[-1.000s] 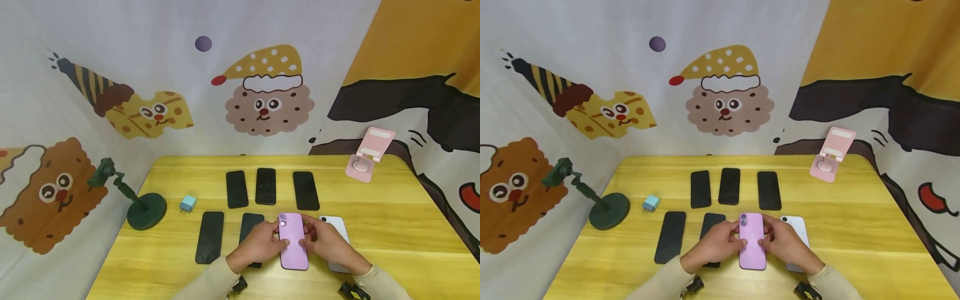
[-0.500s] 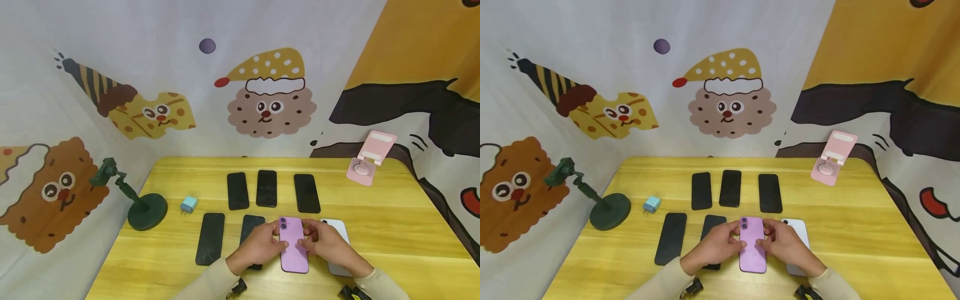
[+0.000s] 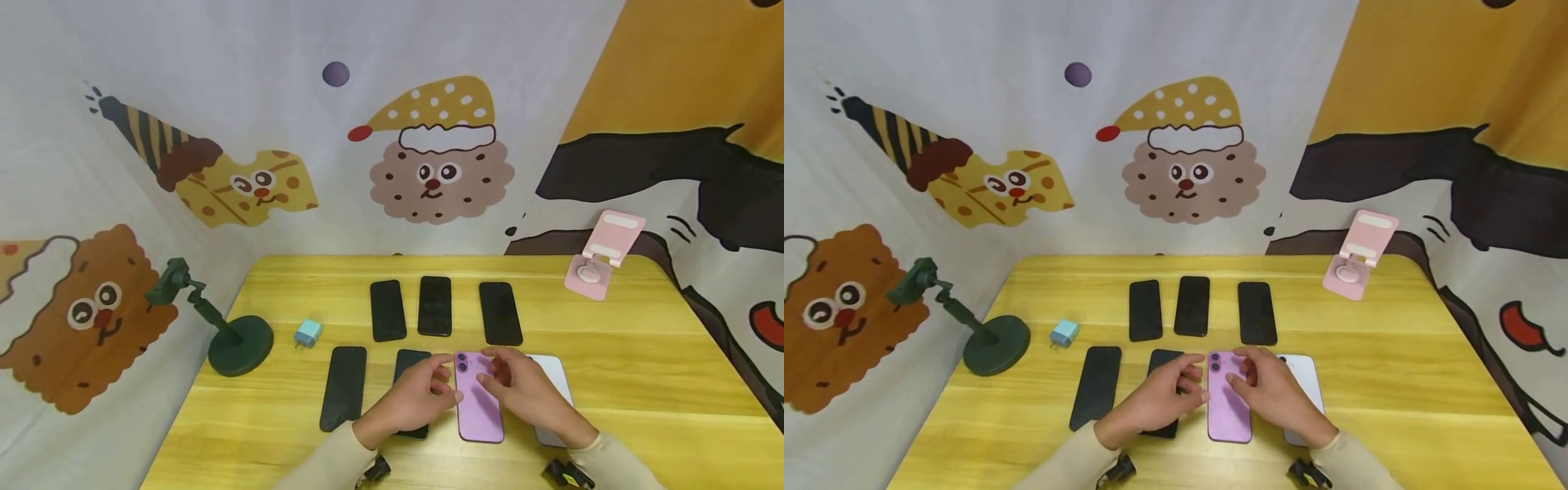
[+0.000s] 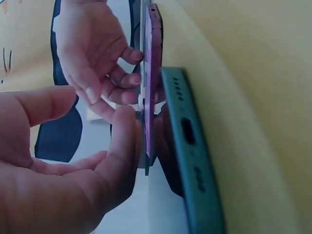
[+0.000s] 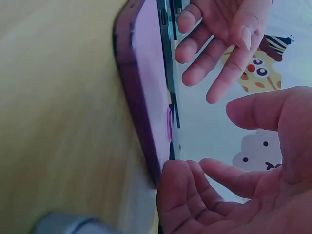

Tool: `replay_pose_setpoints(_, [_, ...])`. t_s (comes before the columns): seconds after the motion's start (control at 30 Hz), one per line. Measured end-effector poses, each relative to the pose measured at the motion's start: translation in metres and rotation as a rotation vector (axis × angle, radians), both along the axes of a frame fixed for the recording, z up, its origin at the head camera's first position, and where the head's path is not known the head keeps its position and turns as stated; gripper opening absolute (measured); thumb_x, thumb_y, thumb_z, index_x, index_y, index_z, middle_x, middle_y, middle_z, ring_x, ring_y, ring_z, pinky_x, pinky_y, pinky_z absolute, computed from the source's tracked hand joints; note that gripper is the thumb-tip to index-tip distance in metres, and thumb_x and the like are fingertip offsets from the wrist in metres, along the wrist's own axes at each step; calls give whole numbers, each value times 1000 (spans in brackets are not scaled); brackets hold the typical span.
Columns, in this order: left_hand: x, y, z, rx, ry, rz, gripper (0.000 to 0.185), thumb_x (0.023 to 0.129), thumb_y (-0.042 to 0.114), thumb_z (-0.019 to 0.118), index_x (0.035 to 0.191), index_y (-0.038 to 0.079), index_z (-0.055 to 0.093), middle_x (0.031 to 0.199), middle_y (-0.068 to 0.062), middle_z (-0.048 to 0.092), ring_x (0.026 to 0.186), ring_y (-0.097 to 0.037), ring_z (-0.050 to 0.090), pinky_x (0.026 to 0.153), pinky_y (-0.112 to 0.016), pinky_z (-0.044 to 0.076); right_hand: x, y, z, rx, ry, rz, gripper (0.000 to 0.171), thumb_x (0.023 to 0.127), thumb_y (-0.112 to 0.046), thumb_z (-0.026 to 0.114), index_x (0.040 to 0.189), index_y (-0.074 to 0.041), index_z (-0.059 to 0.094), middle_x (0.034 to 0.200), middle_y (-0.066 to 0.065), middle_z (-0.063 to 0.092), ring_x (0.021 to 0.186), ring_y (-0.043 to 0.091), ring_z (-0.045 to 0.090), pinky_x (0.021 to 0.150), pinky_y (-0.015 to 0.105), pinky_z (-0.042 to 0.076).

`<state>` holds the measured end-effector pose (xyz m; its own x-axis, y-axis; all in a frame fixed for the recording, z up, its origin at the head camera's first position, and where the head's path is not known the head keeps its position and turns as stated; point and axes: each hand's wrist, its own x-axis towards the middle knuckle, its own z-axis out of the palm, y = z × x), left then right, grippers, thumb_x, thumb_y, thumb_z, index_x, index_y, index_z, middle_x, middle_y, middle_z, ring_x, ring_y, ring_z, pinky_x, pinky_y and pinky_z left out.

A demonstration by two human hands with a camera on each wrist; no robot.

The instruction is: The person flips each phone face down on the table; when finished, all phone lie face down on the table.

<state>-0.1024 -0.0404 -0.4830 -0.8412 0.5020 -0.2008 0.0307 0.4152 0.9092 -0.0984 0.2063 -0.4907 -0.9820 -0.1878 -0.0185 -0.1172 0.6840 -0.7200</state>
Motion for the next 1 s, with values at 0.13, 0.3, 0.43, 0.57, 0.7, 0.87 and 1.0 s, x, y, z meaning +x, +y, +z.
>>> replay_pose_setpoints(0.13, [3,-11,-1,56,11,23,61,100,28,75,154,10,52,137,-10,62,112,-13,67,87,-24,56,-3,-7,3,-13,11,16,44,96,-27,79,134,-7,67,98,-2,65,84,10,58,71,24,50])
replay_pose_setpoints(0.3, [4,-24,0,75,11,99,53,100,25,75,147,9,57,138,-12,61,119,-24,64,91,-32,59,-5,-20,3,-93,8,42,48,98,-26,78,138,-4,65,107,3,69,88,10,62,73,24,53])
replay_pose_setpoints(0.43, [5,-35,0,58,42,143,48,100,23,75,143,7,58,140,-14,59,125,-29,60,98,-44,58,-6,-31,0,-193,-48,65,49,99,-22,76,141,-2,61,116,10,70,92,10,67,75,23,56])
replay_pose_setpoints(0.57, [8,-48,0,17,78,194,47,101,24,75,141,6,59,141,-14,57,130,-33,56,104,-53,53,-5,-41,-3,-351,-148,128,56,102,-20,73,148,5,51,130,21,64,100,17,71,77,27,62])
replay_pose_setpoints(0.7, [7,-58,0,-34,90,229,50,99,26,77,142,6,59,144,-18,54,133,-35,54,106,-55,49,-5,-48,-6,-483,-220,202,62,103,-16,68,152,12,41,141,32,55,105,26,71,80,33,64])
replay_pose_setpoints(0.87, [6,-63,-1,-57,63,244,54,98,27,78,144,7,57,147,-20,54,135,-38,55,109,-59,48,-3,-60,-9,-544,-305,210,65,102,-12,66,155,11,37,149,34,49,114,30,69,85,35,64])
replay_pose_setpoints(1.0, [7,-64,-1,-35,13,245,57,98,27,78,147,9,56,151,-20,55,136,-41,56,110,-61,48,0,-66,-9,-555,-343,185,67,103,-18,66,156,9,36,152,34,47,118,30,68,86,35,64])
